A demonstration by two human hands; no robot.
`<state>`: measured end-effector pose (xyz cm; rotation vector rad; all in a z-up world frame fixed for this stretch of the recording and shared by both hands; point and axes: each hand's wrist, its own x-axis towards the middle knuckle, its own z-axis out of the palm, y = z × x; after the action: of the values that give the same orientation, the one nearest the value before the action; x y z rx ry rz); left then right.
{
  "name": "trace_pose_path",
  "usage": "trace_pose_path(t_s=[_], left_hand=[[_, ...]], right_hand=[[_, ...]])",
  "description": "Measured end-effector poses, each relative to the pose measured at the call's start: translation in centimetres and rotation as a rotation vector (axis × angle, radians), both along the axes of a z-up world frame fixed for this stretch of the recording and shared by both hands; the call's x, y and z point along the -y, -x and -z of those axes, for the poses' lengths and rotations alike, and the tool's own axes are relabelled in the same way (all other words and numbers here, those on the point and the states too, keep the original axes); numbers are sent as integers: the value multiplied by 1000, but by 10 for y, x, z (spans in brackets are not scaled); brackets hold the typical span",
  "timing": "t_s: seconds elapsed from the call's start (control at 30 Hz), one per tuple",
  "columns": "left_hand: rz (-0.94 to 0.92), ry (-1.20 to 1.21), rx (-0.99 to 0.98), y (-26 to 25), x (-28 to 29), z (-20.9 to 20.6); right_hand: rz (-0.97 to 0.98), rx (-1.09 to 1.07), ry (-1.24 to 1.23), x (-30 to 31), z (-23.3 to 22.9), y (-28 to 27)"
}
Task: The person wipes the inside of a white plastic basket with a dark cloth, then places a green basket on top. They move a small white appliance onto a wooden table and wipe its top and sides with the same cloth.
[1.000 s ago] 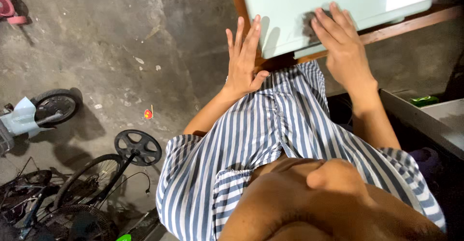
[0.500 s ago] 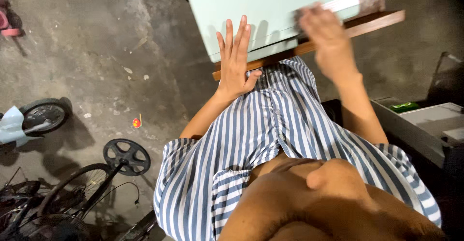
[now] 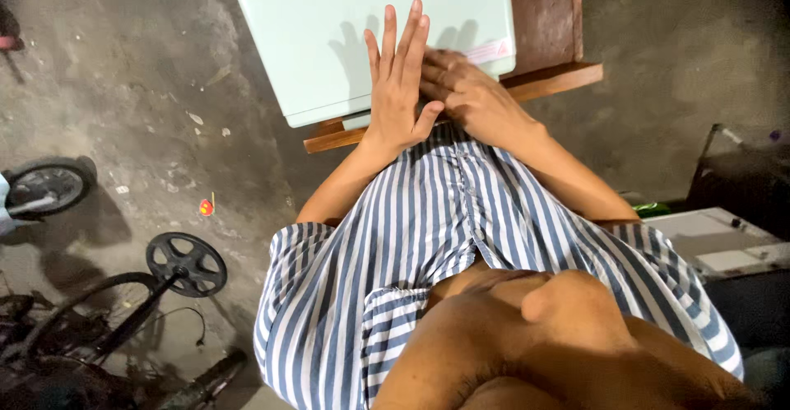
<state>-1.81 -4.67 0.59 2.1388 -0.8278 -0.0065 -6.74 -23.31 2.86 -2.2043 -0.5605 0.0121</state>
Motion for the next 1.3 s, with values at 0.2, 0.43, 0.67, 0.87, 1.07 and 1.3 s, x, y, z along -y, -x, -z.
trace_pose_path(t_s=[0.2,0.43,0.67,0.87,1.07,1.3], left_hand=[[-110,-37,-28,-5,19,1],[-245,-91,-46,-30,21,5],[-223,-160,-143,-32,22,0],[-148,-235,-224,-30,19,-5],[-116,-256,-267,-30,22,-5],[-79,-292,-291,-29,19,-7]], right_hand=[[210,-43,197,71,1,1],[-44,13,281,60,8,-44],[-68,43,255,36,-1,-120],[126,-99,207,70,2,-121],[21,-128,200,72,-4,-56],[58,-70,181,82,4,-80]])
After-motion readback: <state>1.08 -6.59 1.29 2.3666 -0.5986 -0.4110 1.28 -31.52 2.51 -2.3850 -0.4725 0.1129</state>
